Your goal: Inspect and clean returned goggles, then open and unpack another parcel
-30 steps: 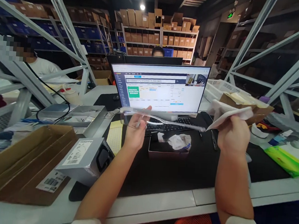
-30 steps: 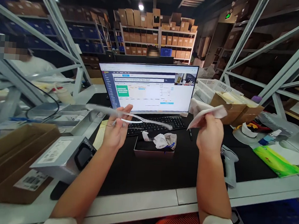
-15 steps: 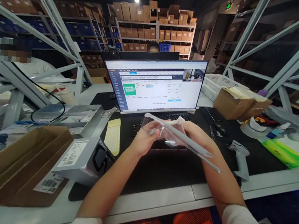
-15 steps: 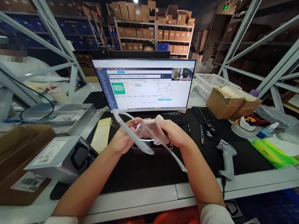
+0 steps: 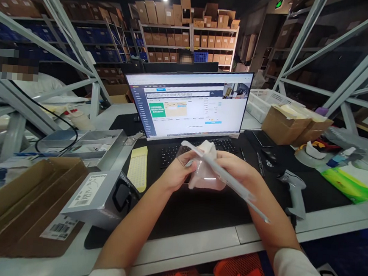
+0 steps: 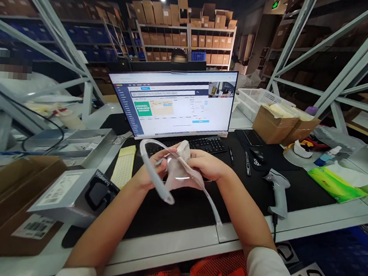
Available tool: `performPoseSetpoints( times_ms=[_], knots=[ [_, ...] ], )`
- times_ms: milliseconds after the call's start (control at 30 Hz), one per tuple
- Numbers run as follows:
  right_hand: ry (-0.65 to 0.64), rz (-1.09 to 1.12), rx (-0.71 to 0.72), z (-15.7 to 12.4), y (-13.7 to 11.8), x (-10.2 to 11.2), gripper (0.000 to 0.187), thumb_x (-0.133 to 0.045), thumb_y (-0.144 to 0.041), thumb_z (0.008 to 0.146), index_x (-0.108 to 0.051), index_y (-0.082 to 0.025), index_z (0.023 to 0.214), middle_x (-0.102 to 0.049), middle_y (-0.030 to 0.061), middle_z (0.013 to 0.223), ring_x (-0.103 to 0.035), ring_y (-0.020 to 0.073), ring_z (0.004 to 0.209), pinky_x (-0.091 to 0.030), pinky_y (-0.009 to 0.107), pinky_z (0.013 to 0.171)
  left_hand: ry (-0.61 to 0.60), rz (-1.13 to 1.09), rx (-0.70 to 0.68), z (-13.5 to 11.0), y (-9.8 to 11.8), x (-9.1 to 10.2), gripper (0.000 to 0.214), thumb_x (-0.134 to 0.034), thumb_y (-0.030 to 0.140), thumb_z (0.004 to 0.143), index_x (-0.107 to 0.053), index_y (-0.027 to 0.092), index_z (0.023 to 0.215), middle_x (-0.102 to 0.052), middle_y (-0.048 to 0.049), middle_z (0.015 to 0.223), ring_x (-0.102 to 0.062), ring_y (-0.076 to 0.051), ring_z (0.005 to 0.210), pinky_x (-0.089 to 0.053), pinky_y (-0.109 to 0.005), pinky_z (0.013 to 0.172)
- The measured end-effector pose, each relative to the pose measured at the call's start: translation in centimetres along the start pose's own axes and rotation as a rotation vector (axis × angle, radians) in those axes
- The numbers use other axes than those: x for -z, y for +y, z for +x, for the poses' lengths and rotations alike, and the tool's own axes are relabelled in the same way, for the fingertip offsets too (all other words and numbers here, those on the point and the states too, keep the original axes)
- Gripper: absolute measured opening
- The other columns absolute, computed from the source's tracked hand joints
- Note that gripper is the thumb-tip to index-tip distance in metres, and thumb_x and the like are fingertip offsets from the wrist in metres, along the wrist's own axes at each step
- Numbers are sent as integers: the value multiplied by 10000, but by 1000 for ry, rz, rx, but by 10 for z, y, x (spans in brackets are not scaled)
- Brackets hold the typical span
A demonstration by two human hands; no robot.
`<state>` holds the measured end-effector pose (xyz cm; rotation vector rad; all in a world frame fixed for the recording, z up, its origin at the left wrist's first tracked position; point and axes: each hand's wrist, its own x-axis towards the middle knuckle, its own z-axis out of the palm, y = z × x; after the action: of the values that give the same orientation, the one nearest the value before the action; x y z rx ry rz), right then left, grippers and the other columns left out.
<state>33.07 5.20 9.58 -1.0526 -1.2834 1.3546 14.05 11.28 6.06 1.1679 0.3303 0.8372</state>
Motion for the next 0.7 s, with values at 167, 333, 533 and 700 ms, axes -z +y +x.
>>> performPoseSetpoints(
  times_ms=[167, 333, 533, 700],
  knots=[
    [-255, -113, -60, -5, -11, -3, 300, -755, -428, 795, -725, -134, 848, -682, 32, 747, -590, 147, 623, -457, 245, 562, -128, 5, -106, 1, -2, 1, 359, -852, 477, 742, -795, 306, 1052, -499, -78, 1567, -516, -315, 1401, -484, -432, 1088],
    [-121, -313, 32, -5, -7, -10, 446, -672, -576, 880, -695, -142, 779, -659, 33, 686, -575, 151, 615, -448, 253, 563, -126, 8, -16, 0, -10, -2, 430, -860, 496, 720, -785, 287, 1089, -419, -97, 1622, -494, -367, 1413, -545, -433, 996],
    [-35, -149, -34, -6, -4, -17, 340, -677, -502, 890, -731, -169, 934, -690, 23, 807, -594, 157, 704, -464, 253, 601, -51, -2, -27, -1, -14, -4, 404, -873, 461, 717, -789, 271, 1063, -618, -99, 1434, -627, -307, 1242, -551, -373, 939],
    [45, -75, -28, -10, -18, -11, 170, -662, -295, 825, -733, -189, 938, -710, 3, 886, -606, 157, 768, -478, 241, 654, 66, -122, 65, 1, -12, -8, 433, -894, 470, 685, -779, 269, 1050, -762, -49, 982, -682, -172, 797, -551, -314, 758]
  ],
)
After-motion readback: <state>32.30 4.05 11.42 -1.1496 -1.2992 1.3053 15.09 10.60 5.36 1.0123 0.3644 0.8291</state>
